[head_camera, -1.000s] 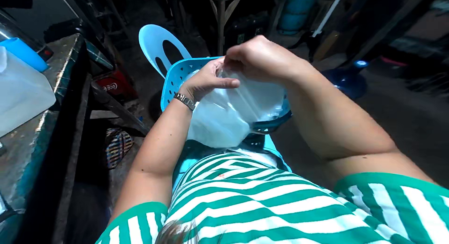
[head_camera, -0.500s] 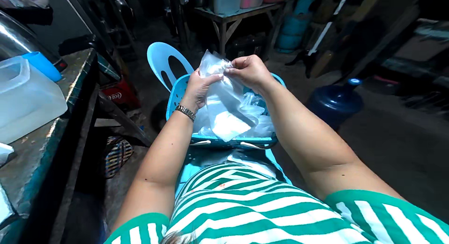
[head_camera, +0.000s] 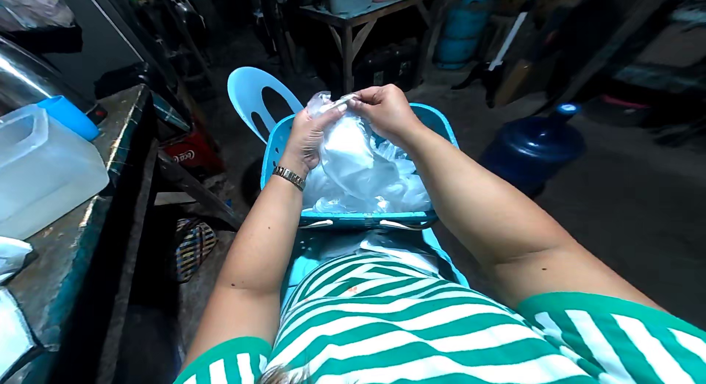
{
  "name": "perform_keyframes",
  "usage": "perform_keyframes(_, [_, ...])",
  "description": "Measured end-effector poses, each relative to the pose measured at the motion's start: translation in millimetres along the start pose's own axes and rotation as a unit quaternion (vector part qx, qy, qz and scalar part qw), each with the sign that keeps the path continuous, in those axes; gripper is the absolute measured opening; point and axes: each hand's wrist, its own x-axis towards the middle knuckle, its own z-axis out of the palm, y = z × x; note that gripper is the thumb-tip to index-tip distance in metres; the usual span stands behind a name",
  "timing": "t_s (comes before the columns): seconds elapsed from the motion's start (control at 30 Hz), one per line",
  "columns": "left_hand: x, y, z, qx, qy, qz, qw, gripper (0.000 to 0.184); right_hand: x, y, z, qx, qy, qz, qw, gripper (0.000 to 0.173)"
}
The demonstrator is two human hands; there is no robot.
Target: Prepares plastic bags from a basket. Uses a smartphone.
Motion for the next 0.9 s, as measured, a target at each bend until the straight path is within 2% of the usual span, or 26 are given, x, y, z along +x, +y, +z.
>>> perform_keyframes(0.13, [-2, 1, -3, 0.019, -0.060, -0.034, 0.997, 0.012, 2, 2, -2, 0.060, 0.010, 0.031, 0.998, 0.022])
perform_keyframes(0.2, [-5, 2, -6, 0.026, -0.118, -0.028, 0.992, 0.014, 3, 2, -2, 0.156, 0.027, 0.062, 0.985, 0.020])
perform_keyframes(0.27, [-7, 3, -8, 0.008, -0.157, -0.016, 0.987, 0.021, 2, -3, -4, 0.318, 0.028, 0.110, 0.941, 0.019])
perform_keyframes(0.37, [-5, 2, -8, -0.094, -0.127, -0.011, 0.987, 0.024, 1, -7, -7, 0.455, 0.024, 0.152, 0.877, 0.020])
perform_keyframes(0.43, [-1, 1, -8, -0.182, -0.102, -0.008, 0.978, 0.022, 0, -7, -10, 0.458, -0.025, 0.164, 0.873, 0.031])
perform_keyframes(0.5, [1, -1, -8, -0.235, -0.105, -0.010, 0.966, 0.025, -2, -5, -13, 0.374, -0.124, 0.137, 0.909, 0.041])
perform_keyframes(0.53, [1, -1, -9, -0.249, -0.115, -0.010, 0.962, 0.030, -5, -3, -15, 0.336, -0.175, 0.118, 0.918, 0.033])
perform_keyframes(0.6, [1, 1, -10, -0.257, -0.131, -0.009, 0.957, 0.038, -8, -1, -14, 0.325, -0.219, 0.071, 0.917, 0.011])
perform_keyframes(0.67, [-2, 4, -13, -0.222, -0.121, 0.002, 0.967, 0.037, -9, 3, -14, 0.390, -0.201, 0.041, 0.898, 0.011])
perform_keyframes(0.73, [-7, 8, -13, -0.180, -0.114, 0.005, 0.977, 0.036, -10, -1, -14, 0.470, -0.142, 0.033, 0.871, 0.022])
perform_keyframes(0.8, [-10, 9, -14, -0.143, -0.143, -0.029, 0.979, 0.035, -9, -7, -14, 0.522, -0.106, 0.055, 0.845, 0.031])
perform_keyframes(0.87, [-11, 7, -17, -0.101, -0.174, -0.032, 0.979, 0.025, -8, -7, -12, 0.526, -0.120, 0.080, 0.838, 0.033])
perform_keyframes(0.9, [-11, 7, -18, -0.092, -0.180, -0.019, 0.979, 0.025, -7, -5, -12, 0.513, -0.138, 0.087, 0.843, 0.035])
